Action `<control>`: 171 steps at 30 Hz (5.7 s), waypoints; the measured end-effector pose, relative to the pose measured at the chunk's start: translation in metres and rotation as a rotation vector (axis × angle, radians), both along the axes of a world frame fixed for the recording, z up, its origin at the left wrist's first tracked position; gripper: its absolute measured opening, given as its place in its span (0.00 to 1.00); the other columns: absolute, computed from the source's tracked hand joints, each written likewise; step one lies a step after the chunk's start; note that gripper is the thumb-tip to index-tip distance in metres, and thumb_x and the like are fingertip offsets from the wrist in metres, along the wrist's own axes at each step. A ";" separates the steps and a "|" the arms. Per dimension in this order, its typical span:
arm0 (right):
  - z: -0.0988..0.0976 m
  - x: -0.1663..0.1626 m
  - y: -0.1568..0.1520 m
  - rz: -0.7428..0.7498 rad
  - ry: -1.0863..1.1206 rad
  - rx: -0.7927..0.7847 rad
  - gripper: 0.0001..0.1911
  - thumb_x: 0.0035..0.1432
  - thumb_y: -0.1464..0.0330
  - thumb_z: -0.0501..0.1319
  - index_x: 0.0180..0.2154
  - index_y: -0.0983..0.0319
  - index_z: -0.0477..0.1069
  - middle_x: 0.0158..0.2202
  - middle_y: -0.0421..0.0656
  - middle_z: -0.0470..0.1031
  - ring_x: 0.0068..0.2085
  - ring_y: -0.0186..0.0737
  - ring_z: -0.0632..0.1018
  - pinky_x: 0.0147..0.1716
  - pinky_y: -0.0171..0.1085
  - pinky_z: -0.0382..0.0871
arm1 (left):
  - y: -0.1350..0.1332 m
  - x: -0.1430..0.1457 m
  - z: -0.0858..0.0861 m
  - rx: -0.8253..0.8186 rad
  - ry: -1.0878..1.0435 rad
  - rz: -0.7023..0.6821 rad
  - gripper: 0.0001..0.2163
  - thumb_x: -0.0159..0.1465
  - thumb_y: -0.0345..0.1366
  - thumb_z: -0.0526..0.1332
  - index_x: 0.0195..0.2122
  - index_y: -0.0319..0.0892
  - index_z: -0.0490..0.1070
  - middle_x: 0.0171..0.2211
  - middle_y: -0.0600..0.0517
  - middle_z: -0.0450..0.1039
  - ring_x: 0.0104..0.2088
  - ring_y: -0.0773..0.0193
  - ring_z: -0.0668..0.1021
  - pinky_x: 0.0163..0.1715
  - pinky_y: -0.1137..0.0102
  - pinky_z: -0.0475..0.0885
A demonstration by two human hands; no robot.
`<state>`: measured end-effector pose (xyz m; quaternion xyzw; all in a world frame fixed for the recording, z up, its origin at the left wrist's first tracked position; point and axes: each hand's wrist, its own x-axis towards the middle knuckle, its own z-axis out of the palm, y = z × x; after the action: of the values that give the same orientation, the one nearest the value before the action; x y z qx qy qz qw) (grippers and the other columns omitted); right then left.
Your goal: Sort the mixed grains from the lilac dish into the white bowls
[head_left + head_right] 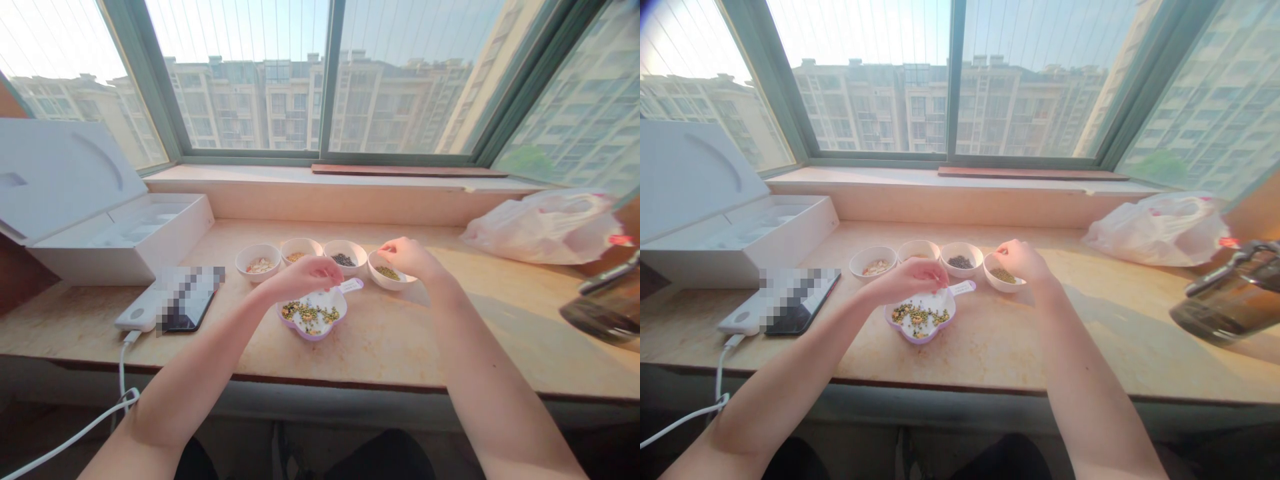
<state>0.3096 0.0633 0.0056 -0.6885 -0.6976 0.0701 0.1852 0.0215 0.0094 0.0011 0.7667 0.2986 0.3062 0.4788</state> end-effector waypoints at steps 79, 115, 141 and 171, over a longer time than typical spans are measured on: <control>0.018 0.001 -0.007 0.070 0.164 -0.117 0.10 0.57 0.63 0.65 0.37 0.62 0.78 0.42 0.47 0.83 0.39 0.42 0.80 0.33 0.35 0.68 | -0.001 -0.009 -0.002 0.186 0.864 -0.125 0.06 0.57 0.31 0.62 0.30 0.43 0.80 0.31 0.51 0.80 0.29 0.61 0.76 0.32 0.67 0.66; -0.006 0.008 0.005 0.047 0.077 -0.132 0.12 0.52 0.58 0.69 0.34 0.57 0.83 0.30 0.44 0.82 0.31 0.44 0.78 0.30 0.37 0.66 | 0.007 -0.014 0.008 0.152 0.786 -0.108 0.03 0.58 0.32 0.64 0.29 0.42 0.78 0.28 0.55 0.77 0.30 0.67 0.75 0.30 0.72 0.64; -0.012 -0.121 -0.065 0.867 0.171 -0.042 0.14 0.62 0.60 0.66 0.46 0.60 0.83 0.43 0.47 0.82 0.40 0.44 0.80 0.42 0.41 0.71 | 0.046 -0.027 -0.011 0.521 0.775 0.651 0.13 0.69 0.32 0.54 0.35 0.40 0.80 0.43 0.43 0.81 0.45 0.54 0.80 0.52 0.62 0.69; -0.037 -0.147 -0.046 0.896 0.188 -0.195 0.16 0.63 0.61 0.66 0.25 0.60 0.69 0.29 0.43 0.71 0.32 0.40 0.70 0.32 0.40 0.59 | 0.043 -0.017 -0.013 0.658 0.636 0.567 0.12 0.65 0.27 0.55 0.26 0.41 0.75 0.30 0.49 0.77 0.29 0.62 0.71 0.32 0.67 0.61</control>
<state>0.1625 0.0172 -0.0311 -0.3244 -0.8965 0.2707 0.1335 0.0050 0.0524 -0.0119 0.8205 0.5123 0.2537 -0.0021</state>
